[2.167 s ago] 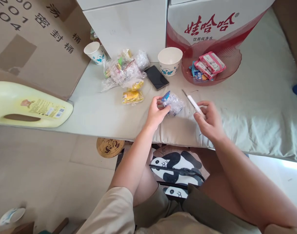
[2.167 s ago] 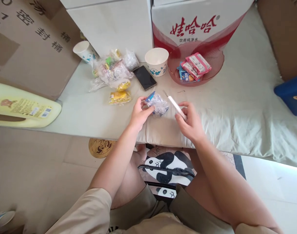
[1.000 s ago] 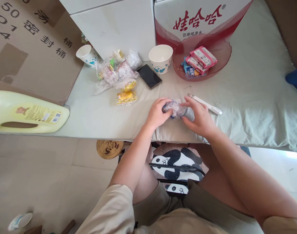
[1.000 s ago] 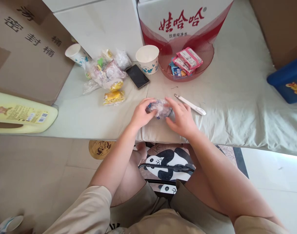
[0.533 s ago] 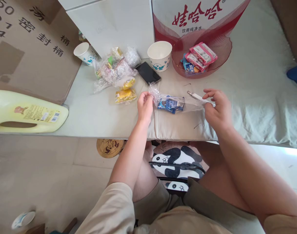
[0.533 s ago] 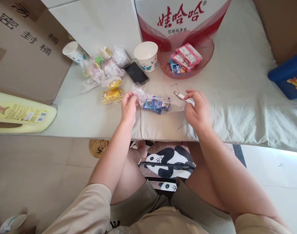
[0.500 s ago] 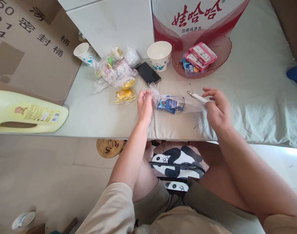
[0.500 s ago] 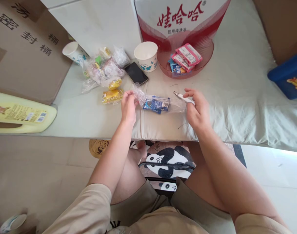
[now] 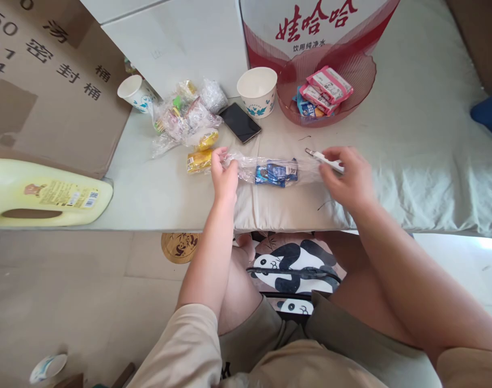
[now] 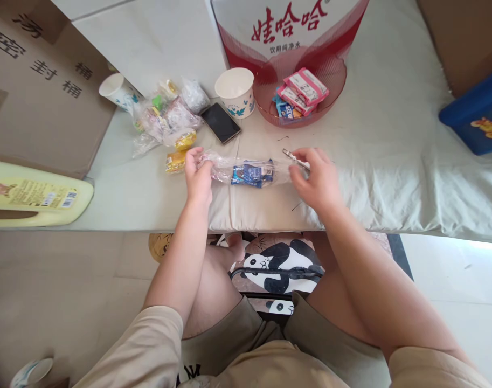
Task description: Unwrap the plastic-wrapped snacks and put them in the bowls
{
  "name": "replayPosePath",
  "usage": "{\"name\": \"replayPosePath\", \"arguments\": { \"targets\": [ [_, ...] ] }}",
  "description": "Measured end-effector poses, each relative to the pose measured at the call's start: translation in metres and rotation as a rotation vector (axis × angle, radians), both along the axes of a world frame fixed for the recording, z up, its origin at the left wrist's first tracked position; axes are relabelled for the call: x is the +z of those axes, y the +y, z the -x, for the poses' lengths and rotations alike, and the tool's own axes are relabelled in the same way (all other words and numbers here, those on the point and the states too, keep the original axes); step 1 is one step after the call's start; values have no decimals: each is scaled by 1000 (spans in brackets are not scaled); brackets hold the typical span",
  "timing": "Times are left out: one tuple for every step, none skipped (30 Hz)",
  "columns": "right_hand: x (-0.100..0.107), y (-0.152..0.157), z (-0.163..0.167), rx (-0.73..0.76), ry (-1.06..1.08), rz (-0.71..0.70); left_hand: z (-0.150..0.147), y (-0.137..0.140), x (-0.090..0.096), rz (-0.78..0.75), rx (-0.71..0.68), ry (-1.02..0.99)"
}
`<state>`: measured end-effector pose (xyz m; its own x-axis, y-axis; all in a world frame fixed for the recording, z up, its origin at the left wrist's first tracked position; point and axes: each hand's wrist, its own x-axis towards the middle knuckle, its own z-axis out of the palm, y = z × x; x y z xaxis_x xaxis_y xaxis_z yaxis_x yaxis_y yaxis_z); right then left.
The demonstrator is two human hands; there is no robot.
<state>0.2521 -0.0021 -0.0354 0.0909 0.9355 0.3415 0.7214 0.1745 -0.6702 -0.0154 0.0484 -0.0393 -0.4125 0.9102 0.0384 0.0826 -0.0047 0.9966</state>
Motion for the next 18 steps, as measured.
{"name": "replayPosePath", "arguments": {
  "targets": [
    [-2,0,2,52,-32,6,2,-1,1,-36,-1,66],
    [-4,0,4,94,-59,10,3,-2,1,-76,-17,133],
    [-6,1,6,121,-77,7,4,-3,2,-107,-44,195],
    [-8,1,7,133,-80,-4,5,-3,2,-122,-77,246],
    [-9,2,8,132,-69,-24,5,-4,2,-116,-105,283],
    [-9,3,8,118,-50,-51,6,-4,2,-96,-126,308],
    [-8,3,8,93,-28,-82,6,-5,1,-69,-138,325],
    [-7,3,7,59,-8,-113,7,-5,1,-45,-146,336],
    [-5,3,6,25,6,-142,7,-5,0,-29,-153,348],
    [-3,3,5,3,9,-168,8,-4,0,-27,-152,364],
    [-2,2,5,2,-2,-187,9,-5,0,-39,-146,390],
    [-1,0,5,28,-27,-198,10,-5,0,-62,-138,427],
    [0,-1,6,79,-67,-199,10,-6,1,-93,-134,478],
    [0,-3,6,148,-117,-190,10,-7,2,-127,-139,540],
    [-1,-4,8,218,-173,-172,10,-9,4,-160,-157,610],
    [-2,-5,9,268,-225,-149,10,-10,5,-186,-187,679],
    [-3,-5,10,283,-267,-124,9,-12,6,-199,-221,738],
    [-5,-5,12,262,-298,-100,8,-13,6,-199,-244,781]
  ]
}}
